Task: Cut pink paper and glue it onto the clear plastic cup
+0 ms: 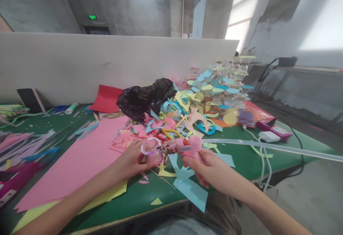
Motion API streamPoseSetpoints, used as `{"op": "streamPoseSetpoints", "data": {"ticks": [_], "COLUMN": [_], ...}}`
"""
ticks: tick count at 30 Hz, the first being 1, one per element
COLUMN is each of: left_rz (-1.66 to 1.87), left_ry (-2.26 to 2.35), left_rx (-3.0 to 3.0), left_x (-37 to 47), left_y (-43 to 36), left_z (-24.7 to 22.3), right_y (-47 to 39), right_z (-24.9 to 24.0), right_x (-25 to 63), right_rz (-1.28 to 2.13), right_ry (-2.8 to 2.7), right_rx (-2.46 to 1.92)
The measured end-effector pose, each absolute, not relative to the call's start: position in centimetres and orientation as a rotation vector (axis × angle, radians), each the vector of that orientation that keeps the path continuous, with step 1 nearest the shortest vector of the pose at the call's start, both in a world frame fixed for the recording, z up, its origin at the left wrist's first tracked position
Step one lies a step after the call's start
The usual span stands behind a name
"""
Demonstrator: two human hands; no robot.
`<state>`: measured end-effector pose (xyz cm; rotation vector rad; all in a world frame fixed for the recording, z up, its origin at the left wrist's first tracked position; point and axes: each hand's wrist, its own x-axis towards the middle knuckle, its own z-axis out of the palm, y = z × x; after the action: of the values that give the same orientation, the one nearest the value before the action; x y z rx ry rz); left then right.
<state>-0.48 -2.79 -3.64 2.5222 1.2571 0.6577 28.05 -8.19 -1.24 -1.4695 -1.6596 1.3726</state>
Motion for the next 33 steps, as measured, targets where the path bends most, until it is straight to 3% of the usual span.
{"op": "streamPoseSetpoints", "data": {"ticks": [20,33], "left_rz": [0.627,0.613], "left_ry": [1.290,1.252], "left_rx": [2.531,2.521], "left_x": [-0.6,-0.5], "left_y": [-2.8,-2.7], "left_z": [-4.0,-3.8], "right_y": [-8.4,-8.5], "right_z": [-1.1,0.9], "right_x": [28.2,28.5], "right_rz": [1.291,1.310], "right_ry": [-1.897,-1.758], "right_rx": [-1.537,-1.481]}}
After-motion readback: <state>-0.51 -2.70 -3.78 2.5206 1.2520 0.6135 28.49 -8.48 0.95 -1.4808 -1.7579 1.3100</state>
